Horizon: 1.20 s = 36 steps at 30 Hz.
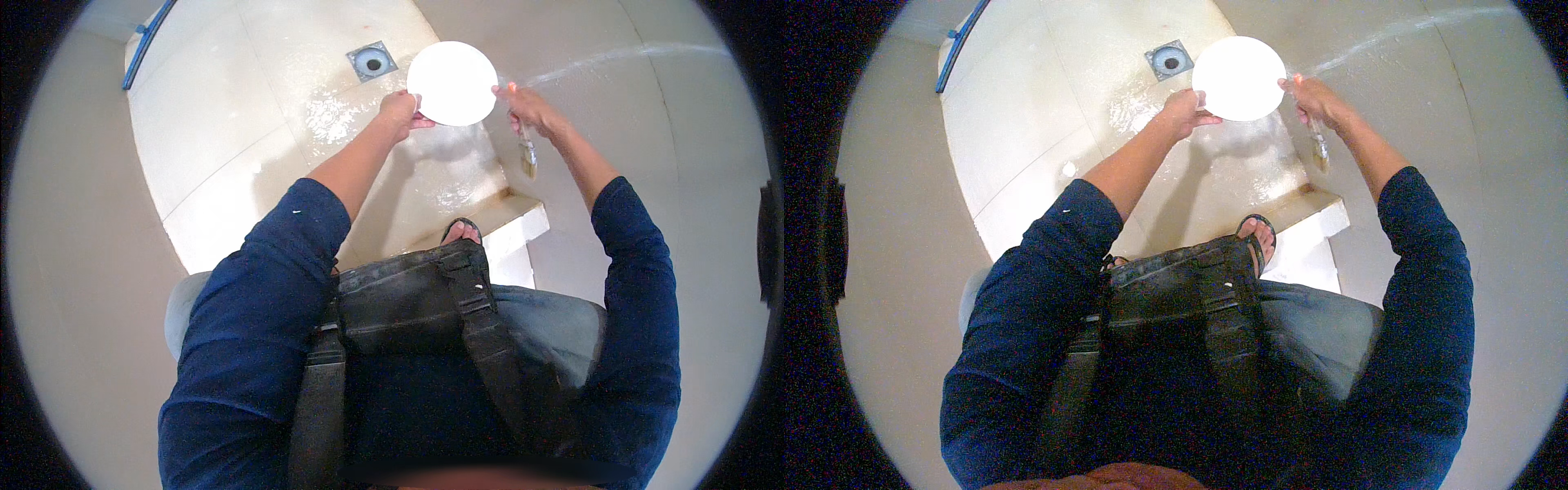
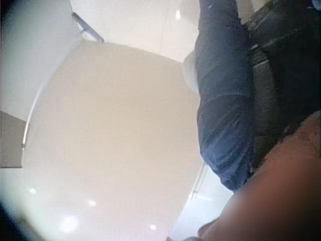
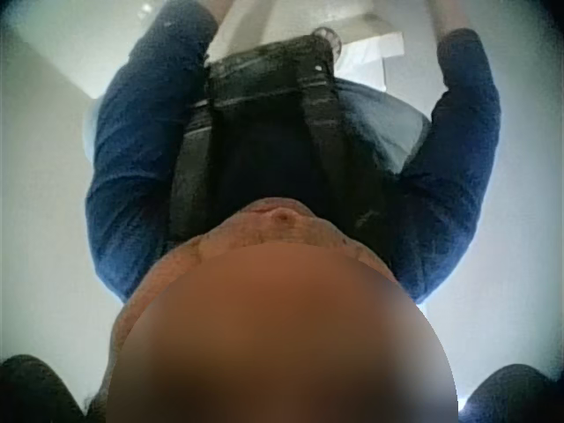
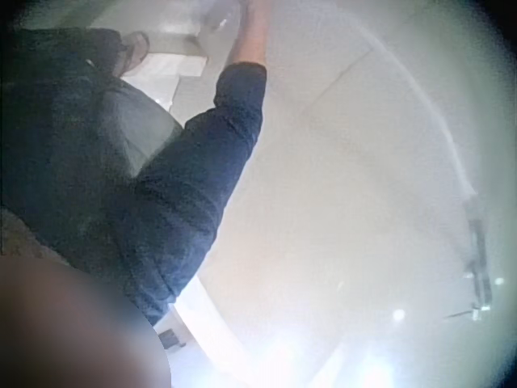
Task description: The person scrubs the tiled floor of a shower stall using a small brush and a white paste from a container. They repeatedly dip the brush into the container and scrub the floor surface, then rinse the area with water from a handheld shower head.
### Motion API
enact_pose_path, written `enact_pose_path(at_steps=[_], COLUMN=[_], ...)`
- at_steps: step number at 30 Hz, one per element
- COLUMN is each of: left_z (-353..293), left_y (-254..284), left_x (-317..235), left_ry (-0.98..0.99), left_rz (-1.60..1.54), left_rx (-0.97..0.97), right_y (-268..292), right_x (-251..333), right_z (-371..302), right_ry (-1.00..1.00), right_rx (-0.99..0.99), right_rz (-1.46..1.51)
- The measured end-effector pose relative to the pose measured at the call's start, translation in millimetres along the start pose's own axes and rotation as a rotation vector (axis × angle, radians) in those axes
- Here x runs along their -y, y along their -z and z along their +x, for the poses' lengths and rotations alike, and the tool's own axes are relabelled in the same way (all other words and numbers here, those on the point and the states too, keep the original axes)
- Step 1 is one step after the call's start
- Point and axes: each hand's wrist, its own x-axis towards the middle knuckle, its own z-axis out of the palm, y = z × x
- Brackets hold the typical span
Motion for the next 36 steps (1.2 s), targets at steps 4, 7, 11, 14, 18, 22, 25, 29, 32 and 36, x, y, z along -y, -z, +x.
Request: enact_pose_path(at_steps=[4, 7, 11, 14, 18, 22, 25, 29, 32, 36], left_z=[4.2, -3.9, -7.0, -5.3, -8.9, -42.1, -41.5, -18.0, -7.0, 6.3], left_y=[-5.5, -6.8, -15.1, -24.1, -33.3, -62.7, -76.6, -97.9, -117.8, -141.5], left_x=[0.2, 2.0, -4.8, -0.2, 7.4, -3.1, 4.3, 15.5, -1.0, 14.5], left_ry=[0.006, -0.028, -0.009, -0.059, -0.698, -1.277, -1.377, -1.124, -0.995, -0.946], left_rz=[0.051, 0.075, 0.173, 0.312, 0.985, 1.213, 1.453, 1.572, 1.521, 1.809], left_rx=[0.174, 0.285, 0.282, 0.153, -0.225, -0.343, 0.001, -0.234, -0.19, -0.047], right_y=[-7.5, -14.8, -12.4, -16.7, -11.1, -6.5, -11.8, -17.8, -14.7, -14.2], right_x=[-16.5, -34.2, -55.6, -51.9, -45.6, -52.2, -58.0, -58.8, -62.9, -57.3], right_z=[-13.6, -25.6, -30.1, -35.9, -39.4, -41.9, -40.7, -38.3, -29.8, -30.7], right_ry=[-0.137, -0.184, -0.147, -0.123, -0.072, -0.053, 0.004, 0.041, 0.044, -0.002], right_rx=[-0.005, -0.04, 0.079, 0.058, 0.063, -0.007, -0.033, -0.003, 0.064, 0.106], right_rz=[0.248, 0.407, 0.578, 0.64, 0.656, 0.696, 0.717, 0.689, 0.719, 0.92])
